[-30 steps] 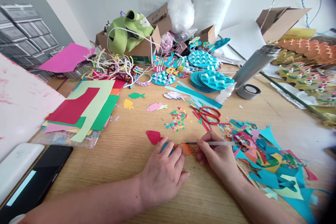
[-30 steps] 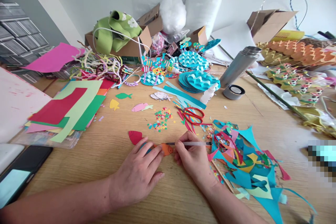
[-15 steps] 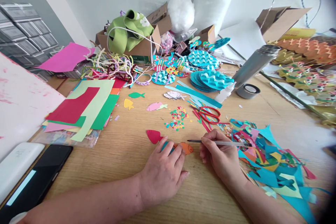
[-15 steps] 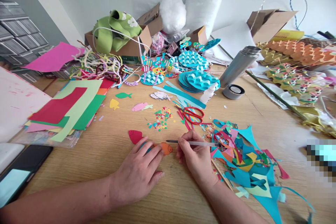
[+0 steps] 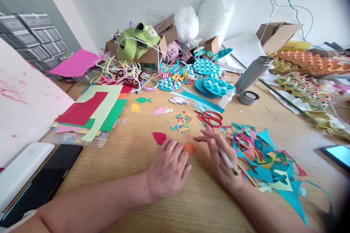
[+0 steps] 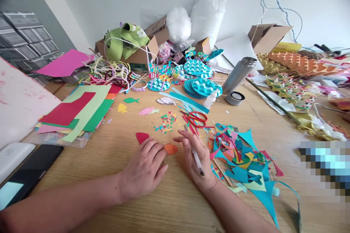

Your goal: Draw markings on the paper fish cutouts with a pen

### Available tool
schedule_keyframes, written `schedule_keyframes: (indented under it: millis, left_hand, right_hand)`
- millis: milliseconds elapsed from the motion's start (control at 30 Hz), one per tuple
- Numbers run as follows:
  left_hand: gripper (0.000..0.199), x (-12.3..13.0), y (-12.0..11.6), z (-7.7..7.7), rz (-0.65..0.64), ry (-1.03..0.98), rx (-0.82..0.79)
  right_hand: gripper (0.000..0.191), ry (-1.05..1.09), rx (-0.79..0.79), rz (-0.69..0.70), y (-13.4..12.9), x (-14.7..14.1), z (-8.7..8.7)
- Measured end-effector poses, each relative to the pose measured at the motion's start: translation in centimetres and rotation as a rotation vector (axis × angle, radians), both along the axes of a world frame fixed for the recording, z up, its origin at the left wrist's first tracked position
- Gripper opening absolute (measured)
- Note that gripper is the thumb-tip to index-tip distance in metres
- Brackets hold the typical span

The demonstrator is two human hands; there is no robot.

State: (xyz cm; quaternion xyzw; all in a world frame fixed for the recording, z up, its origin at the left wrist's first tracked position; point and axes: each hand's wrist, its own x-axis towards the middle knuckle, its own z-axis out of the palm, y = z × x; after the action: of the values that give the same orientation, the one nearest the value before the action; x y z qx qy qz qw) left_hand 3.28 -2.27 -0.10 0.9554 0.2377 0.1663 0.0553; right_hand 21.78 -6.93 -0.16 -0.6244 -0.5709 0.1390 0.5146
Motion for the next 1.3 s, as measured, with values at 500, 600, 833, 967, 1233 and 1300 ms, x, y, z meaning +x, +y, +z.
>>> schedule_keyframes:
  millis: [500, 600, 833, 967, 1233, 1300]
  left_hand:
    - [0.022, -0.1, 0.0, 0.1, 0.024, -0.053, 0.119]
    - [0.024, -0.2, -0.2, -0.1, 0.014, -0.08, 0.121]
    - [0.024, -0.1, -0.8, -0.9, -0.196, -0.125, 0.058]
    - [0.022, -0.1, -0.5, -0.7, -0.17, -0.188, -0.031]
    - [0.025, -0.2, -0.3, -0.4, -0.127, -0.16, 0.007]
    - [0.024, -0.2, -0.4, -0.5, -0.149, -0.141, 0.01]
  right_hand:
    - [0.024, -0.45, -0.115, 0.144, 1.0, -0.1, 1.3]
    - [0.023, -0.565, -0.171, 0.151, 0.4, -0.6, 1.6]
    - [0.025, -0.61, -0.164, 0.208, -0.5, -0.9, 1.3]
    - [0.023, -0.485, -0.143, 0.139, -0.6, -0.4, 1.0]
    - [0.026, -0.568, -0.243, 0.127, -0.3, -0.2, 0.2]
    - [0.028, -0.589, -0.253, 0.142, -0.1, -0.3, 0.1]
